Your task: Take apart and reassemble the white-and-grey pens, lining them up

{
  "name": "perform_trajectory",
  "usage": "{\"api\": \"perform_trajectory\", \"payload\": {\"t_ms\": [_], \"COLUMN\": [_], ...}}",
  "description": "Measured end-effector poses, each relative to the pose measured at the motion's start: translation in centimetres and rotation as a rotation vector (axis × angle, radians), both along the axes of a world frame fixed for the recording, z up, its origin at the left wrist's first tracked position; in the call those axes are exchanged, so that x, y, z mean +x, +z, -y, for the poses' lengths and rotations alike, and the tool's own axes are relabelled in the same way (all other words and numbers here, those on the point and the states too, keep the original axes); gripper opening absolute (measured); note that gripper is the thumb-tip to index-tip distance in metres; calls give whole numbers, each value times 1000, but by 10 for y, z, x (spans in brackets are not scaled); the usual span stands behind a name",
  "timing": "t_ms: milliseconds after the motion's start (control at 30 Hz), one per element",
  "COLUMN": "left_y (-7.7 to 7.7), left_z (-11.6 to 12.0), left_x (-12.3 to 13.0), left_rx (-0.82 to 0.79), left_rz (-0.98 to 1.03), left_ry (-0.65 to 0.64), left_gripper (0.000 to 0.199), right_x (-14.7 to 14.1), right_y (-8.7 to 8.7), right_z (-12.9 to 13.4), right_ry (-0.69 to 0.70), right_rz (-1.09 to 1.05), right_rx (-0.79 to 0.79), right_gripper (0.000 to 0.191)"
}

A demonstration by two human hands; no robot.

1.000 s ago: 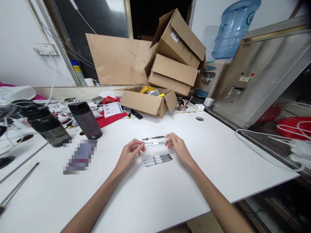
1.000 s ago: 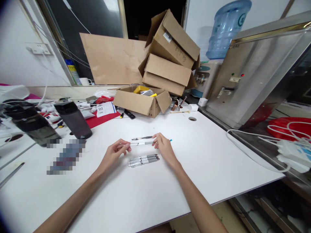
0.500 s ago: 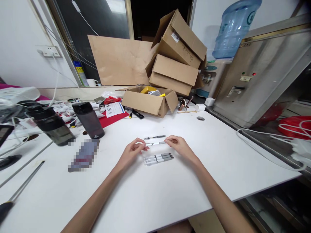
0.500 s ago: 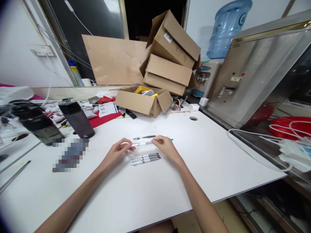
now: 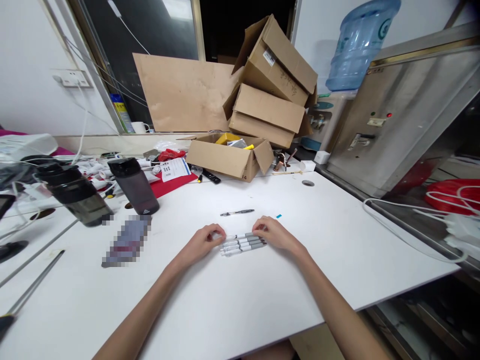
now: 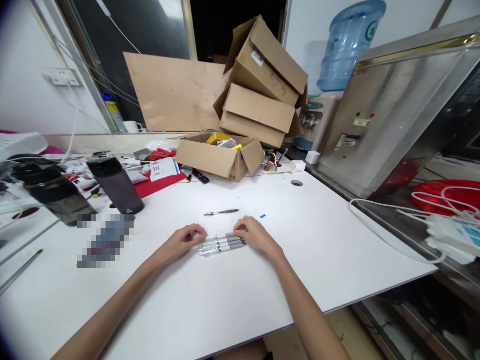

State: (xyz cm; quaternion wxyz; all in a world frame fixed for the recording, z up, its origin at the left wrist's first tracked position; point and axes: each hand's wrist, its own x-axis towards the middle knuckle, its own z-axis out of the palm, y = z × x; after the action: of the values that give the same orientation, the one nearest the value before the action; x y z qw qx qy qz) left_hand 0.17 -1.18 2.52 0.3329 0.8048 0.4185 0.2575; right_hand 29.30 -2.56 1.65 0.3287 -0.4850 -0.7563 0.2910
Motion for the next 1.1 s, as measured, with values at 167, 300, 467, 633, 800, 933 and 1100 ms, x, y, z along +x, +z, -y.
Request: {"api": "perform_trajectory", "payload": {"t_ms": [167,300,467,633,800,933,1100], "left_y": [4,6,-10,-21,-11,-11,-18], "left_z": [2,3,-4,-14,-16,-20,-25], "left_x": [-1,-2,0,9,14,15,21], "left_rx": [-13,-67,-127,-383,-542,-560,-433], "left_rz": [-21,21,186,563,631,656,760], "left_ry": [-15,-11,142,333,353,356,361], "left_gripper": [23,29,35,54,63,59,43], "right_x": [2,1,-5,-13,-16,-14,-15], "right_y": [3,2,-11,-28,-35,-39,-32], "right_z": [1,0,-6,-17,-31,-40,-57], "right_ry": [-2,-14,-195,-321,-341,-357,-368], "right_rz": [-13,-39,-24,-55,-165,-284,-448], "right_rx": [-79,-112,-11,17,-3,5,-52], "right_gripper": [12,15,25,40,45,38,35]}}
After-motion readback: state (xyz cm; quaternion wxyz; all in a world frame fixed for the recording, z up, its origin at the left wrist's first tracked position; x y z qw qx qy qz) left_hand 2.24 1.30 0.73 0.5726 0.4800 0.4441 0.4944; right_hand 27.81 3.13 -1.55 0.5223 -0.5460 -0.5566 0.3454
